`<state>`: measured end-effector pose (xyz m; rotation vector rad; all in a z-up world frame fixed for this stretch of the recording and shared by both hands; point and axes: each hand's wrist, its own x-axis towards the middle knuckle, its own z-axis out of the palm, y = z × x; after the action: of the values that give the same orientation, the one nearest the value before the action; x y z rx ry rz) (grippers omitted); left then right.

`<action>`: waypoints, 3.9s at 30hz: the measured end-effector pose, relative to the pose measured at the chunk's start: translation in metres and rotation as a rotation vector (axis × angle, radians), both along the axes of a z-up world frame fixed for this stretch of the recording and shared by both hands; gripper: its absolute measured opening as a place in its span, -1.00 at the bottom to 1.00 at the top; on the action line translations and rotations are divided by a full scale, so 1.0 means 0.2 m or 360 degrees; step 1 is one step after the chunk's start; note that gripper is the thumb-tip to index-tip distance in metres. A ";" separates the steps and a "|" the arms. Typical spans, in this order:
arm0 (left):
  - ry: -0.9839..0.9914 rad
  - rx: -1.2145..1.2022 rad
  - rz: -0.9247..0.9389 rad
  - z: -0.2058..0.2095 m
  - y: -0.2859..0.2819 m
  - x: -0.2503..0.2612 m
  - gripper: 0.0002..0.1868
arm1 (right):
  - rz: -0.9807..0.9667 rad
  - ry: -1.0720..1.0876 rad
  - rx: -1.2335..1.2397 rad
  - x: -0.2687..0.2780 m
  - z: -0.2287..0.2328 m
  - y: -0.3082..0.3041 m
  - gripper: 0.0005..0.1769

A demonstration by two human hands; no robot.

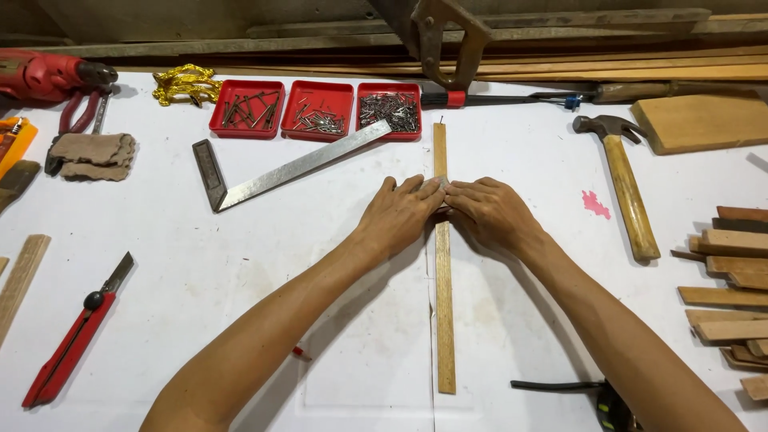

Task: Sanding small wooden strips on a workbench.

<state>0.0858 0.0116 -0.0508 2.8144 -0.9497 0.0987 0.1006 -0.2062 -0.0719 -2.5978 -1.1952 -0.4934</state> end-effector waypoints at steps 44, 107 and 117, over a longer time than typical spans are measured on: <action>0.0040 0.0155 0.0045 -0.03 -0.01 -0.45 -0.39 | -0.0594 0.0642 -0.0094 -0.62 0.01 0.04 0.50; -0.0160 0.0010 0.0012 0.03 0.00 -0.27 -0.59 | -0.0552 0.0699 -0.0479 -0.51 0.03 -0.01 0.72; -0.0175 0.0077 -0.0048 0.08 0.03 -0.61 -0.56 | -0.0550 0.0639 -0.0418 -0.50 -0.06 -0.04 0.66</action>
<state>-0.0355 0.0186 -0.0351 2.8638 -1.0308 0.2322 0.0016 -0.2133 -0.0830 -2.9470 -0.7242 0.1429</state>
